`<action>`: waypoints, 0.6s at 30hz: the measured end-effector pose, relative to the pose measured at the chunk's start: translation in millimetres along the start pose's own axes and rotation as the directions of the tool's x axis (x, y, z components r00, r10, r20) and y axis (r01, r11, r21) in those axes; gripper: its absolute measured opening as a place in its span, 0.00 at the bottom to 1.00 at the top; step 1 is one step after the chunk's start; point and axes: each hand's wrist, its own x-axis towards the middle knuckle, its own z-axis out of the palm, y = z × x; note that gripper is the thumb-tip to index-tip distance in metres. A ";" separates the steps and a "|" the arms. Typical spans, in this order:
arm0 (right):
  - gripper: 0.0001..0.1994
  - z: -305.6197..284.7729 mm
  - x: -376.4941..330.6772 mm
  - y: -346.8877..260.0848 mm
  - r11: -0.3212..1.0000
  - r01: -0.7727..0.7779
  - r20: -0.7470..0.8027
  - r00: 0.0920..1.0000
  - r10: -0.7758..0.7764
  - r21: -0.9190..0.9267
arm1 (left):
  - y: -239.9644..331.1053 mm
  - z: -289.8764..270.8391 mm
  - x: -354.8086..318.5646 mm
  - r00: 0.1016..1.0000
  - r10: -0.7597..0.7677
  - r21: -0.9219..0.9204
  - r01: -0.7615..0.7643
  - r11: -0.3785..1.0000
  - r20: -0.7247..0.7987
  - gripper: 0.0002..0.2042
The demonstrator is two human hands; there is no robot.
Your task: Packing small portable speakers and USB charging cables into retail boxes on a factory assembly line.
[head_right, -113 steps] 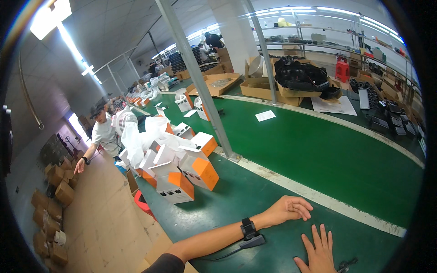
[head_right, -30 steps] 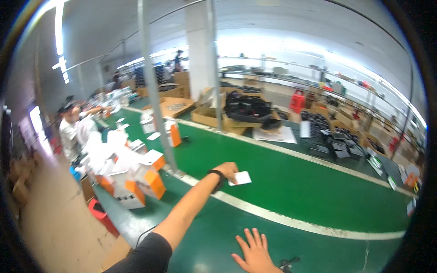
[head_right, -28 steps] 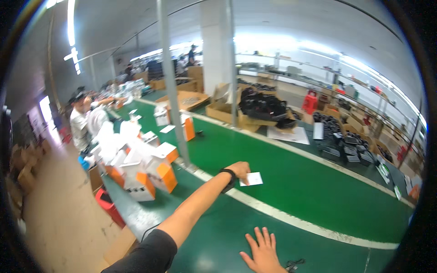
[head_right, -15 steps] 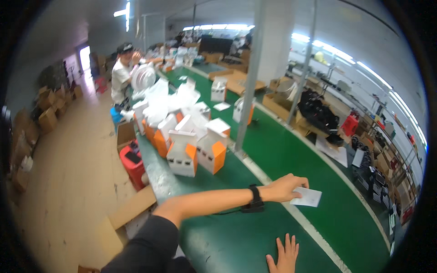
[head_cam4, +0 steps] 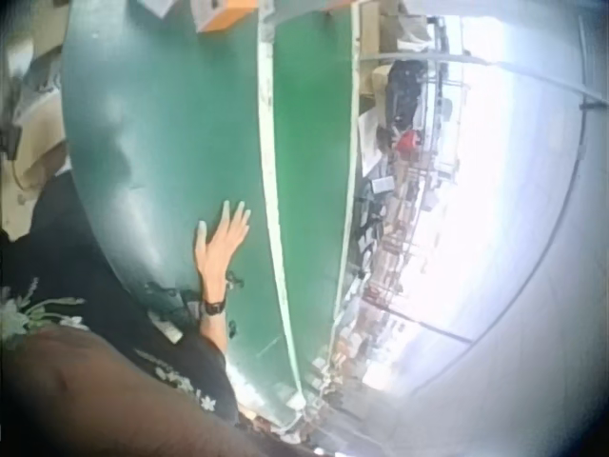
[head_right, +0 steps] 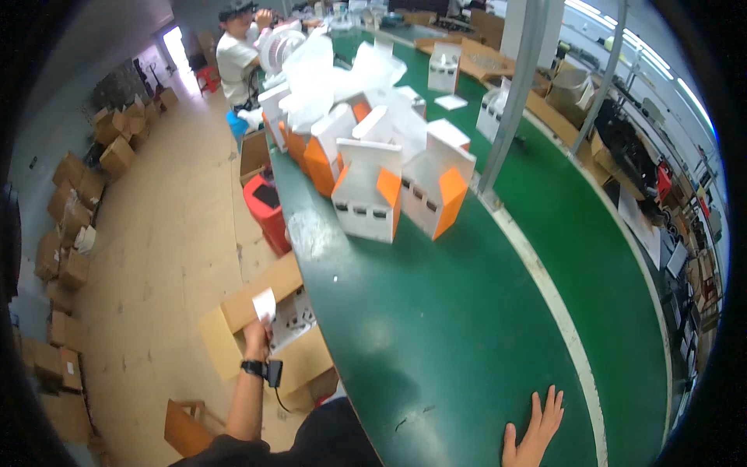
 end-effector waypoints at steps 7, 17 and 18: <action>0.37 11.6 -2.9 4.8 0.986 -0.017 0.061 0.998 0.007 0.166 | -122.3 -48.8 95.7 0.931 -0.363 -0.490 0.305 0.816 -0.025 0.22; 0.36 8.3 -0.5 16.8 0.977 0.007 0.021 1.000 -0.011 0.215 | -8.8 9.4 60.9 0.954 0.016 -0.104 0.016 0.994 0.298 0.16; 0.35 10.8 2.7 15.5 0.979 0.020 0.031 0.999 -0.027 0.205 | 14.5 13.0 37.8 0.951 0.015 -0.088 0.013 0.996 0.307 0.16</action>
